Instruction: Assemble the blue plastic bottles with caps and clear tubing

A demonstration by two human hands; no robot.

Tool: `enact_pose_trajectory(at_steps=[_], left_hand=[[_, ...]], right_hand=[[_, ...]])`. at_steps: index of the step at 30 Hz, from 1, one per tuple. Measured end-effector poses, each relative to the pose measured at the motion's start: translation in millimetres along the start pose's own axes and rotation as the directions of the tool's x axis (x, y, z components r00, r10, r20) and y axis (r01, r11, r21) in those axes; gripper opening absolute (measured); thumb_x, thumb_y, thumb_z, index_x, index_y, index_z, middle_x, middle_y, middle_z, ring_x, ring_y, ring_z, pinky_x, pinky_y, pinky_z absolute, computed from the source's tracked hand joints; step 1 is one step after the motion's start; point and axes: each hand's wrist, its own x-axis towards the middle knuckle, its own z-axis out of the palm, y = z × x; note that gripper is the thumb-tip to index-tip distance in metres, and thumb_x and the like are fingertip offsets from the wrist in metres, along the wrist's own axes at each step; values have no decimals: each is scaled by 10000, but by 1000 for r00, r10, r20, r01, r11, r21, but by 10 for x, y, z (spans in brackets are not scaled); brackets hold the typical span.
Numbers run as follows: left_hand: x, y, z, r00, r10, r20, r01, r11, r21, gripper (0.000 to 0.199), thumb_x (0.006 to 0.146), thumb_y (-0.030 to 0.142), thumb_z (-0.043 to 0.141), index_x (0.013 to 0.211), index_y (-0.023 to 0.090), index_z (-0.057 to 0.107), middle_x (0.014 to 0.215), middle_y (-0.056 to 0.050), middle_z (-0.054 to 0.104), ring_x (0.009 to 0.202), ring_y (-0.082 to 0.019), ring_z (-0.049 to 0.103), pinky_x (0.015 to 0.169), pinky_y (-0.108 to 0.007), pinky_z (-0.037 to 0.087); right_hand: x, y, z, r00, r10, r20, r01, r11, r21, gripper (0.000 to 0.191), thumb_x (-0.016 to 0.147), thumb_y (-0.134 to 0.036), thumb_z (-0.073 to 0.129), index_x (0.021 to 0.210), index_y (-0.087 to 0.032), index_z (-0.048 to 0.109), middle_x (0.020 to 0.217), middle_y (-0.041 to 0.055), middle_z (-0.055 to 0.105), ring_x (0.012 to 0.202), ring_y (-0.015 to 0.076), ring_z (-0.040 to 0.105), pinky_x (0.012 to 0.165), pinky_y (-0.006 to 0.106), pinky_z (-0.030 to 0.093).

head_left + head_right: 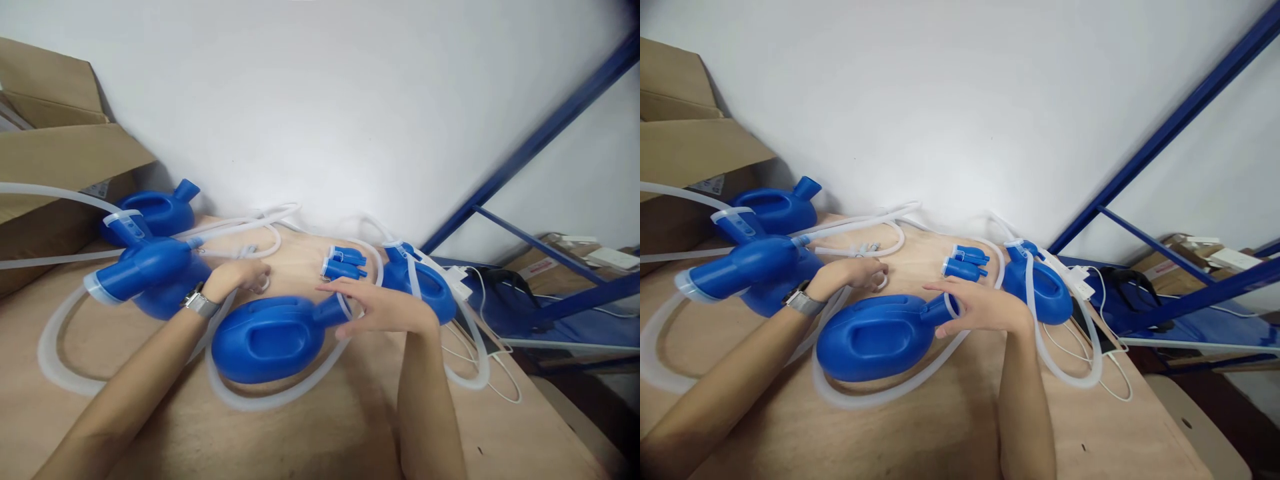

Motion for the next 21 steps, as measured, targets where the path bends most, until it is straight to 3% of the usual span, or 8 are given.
enact_pose_trajectory(at_steps=[2,5,10,13,15,18,21], left_hand=[[42,32,56,1000,-17,21,17,1000,6,390,744,266,753,1129,201,740,1116,-135,778,944,-321,740,824,-397,574],[51,90,75,999,-18,28,18,1000,4,389,746,238,767,1132,197,741,1156,-154,766,999,-348,739,846,-414,575],[-53,215,-64,998,58,-13,-58,997,-52,450,797,255,751,1238,172,723,1192,-156,757,1032,-337,737,911,-406,567],[-202,293,-220,985,143,-96,-153,982,-112,631,914,359,669,1506,179,546,1321,-124,710,1150,-284,700,969,-331,546],[-293,316,-303,966,192,-174,-217,967,-135,693,941,427,639,1574,205,463,1381,-106,678,1192,-261,678,988,-305,533],[-317,277,-308,951,211,-226,-237,967,-96,650,908,449,666,1504,216,551,1394,-126,673,1152,-289,692,984,-349,531],[-182,196,-160,973,150,-173,-165,984,-71,558,884,396,706,1404,204,642,1317,-151,722,1125,-320,714,967,-381,532]], right_hand=[[13,11,4,991,127,49,-125,991,-41,827,804,-625,825,1526,-285,606,1456,104,673,1339,344,610,1134,463,498],[38,25,-8,978,197,75,-193,980,-48,824,801,-618,811,1513,-250,619,1365,110,706,1177,319,666,1065,435,518],[75,33,-17,980,190,66,-185,980,-68,821,800,-616,812,1495,-223,625,1254,104,722,1103,305,657,994,409,518],[118,60,-17,982,177,63,-172,982,-83,849,802,-630,808,1510,-211,599,1184,99,727,1064,302,658,950,399,518],[144,81,-19,984,167,59,-163,984,-75,835,809,-632,799,1501,-211,599,1143,91,727,1034,295,662,915,388,517],[164,103,-24,988,144,59,-141,989,-51,764,827,-647,773,1447,-225,628,1144,81,728,1013,286,662,881,377,513],[167,109,-29,988,134,74,-132,991,-28,740,827,-663,764,1413,-231,633,1236,83,720,1012,278,656,874,374,513]])
